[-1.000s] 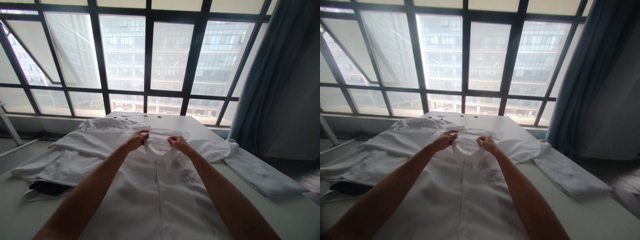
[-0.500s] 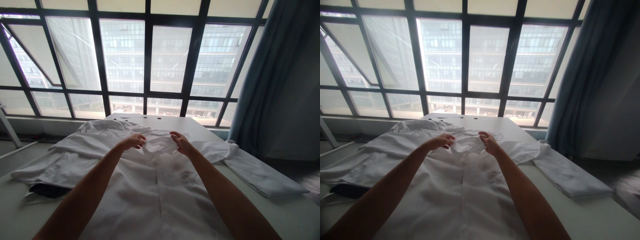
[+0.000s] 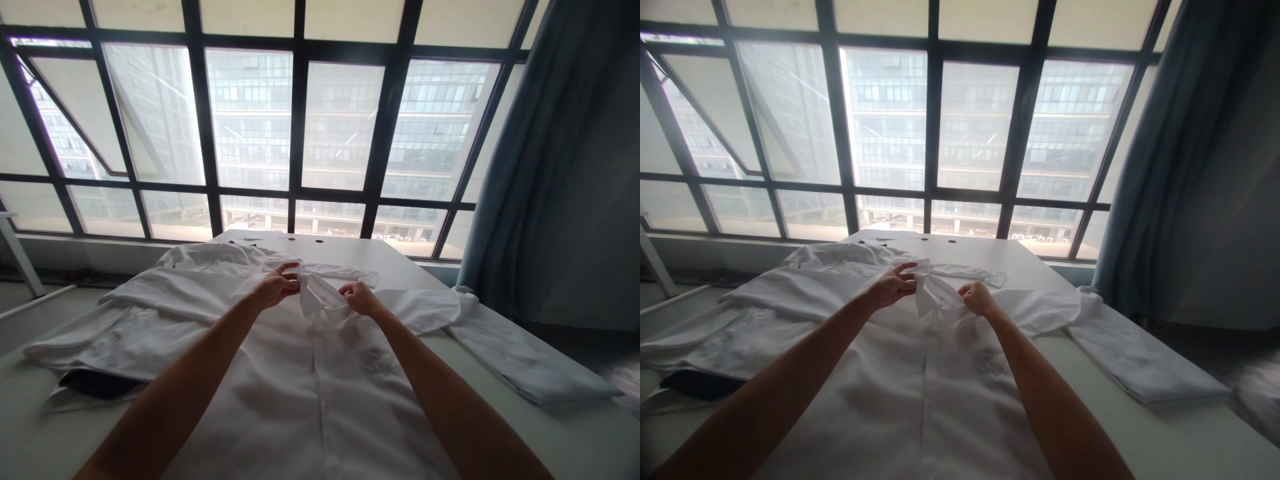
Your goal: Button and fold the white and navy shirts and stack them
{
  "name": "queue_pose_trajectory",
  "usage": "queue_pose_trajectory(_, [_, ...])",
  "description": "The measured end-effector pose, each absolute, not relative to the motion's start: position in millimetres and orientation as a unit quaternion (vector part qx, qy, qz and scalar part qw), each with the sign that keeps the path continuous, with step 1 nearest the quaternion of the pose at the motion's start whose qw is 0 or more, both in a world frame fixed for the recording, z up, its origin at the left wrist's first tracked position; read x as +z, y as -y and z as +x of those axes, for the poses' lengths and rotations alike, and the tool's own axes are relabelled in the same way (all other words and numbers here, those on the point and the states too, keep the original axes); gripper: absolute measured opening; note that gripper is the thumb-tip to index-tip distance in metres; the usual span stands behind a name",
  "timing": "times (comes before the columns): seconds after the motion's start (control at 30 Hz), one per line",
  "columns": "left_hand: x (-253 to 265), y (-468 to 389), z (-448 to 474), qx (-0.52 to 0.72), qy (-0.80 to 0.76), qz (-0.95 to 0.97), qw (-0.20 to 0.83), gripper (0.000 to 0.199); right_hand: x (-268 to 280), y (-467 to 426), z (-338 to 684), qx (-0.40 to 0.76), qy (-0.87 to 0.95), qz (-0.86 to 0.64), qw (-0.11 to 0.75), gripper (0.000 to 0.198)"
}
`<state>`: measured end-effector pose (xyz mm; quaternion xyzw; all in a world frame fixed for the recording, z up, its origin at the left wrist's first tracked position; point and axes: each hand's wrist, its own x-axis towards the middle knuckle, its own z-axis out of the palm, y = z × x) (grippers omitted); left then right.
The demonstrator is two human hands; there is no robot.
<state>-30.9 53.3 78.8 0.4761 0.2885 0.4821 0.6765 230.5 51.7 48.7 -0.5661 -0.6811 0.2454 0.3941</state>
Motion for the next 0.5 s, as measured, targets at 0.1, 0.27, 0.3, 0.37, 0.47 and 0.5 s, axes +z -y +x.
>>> queue_pose_trajectory(0.1, [77.8,-48.6,-20.0,0.492,-0.269,0.472,0.680,0.065,56.4,-42.5,216.0,0.060,0.745,-0.529,0.400,0.028])
queue_pose_trajectory(0.27, [80.0,-48.1,-13.7,0.527,-0.300,0.458,0.650,0.048,70.0,-19.5,186.2,-0.063,0.772,-0.490,0.401,0.022])
queue_pose_trajectory(0.3, [80.5,-48.7,-13.7,0.536,-0.313,0.456,0.638,0.046,71.6,-15.2,180.7,-0.095,0.766,-0.494,0.401,0.022])
queue_pose_trajectory(0.37, [81.2,-49.3,-14.2,0.547,-0.330,0.455,0.620,0.045,73.8,-7.3,170.7,-0.121,0.762,-0.496,0.397,0.020])
queue_pose_trajectory(0.47, [82.1,-48.7,-15.1,0.551,-0.324,0.455,0.621,0.049,74.8,1.8,159.0,-0.070,0.789,-0.493,0.360,0.022])
queue_pose_trajectory(0.5, [82.4,-48.3,-15.3,0.552,-0.318,0.455,0.623,0.050,74.4,4.0,156.0,-0.055,0.796,-0.495,0.343,0.021])
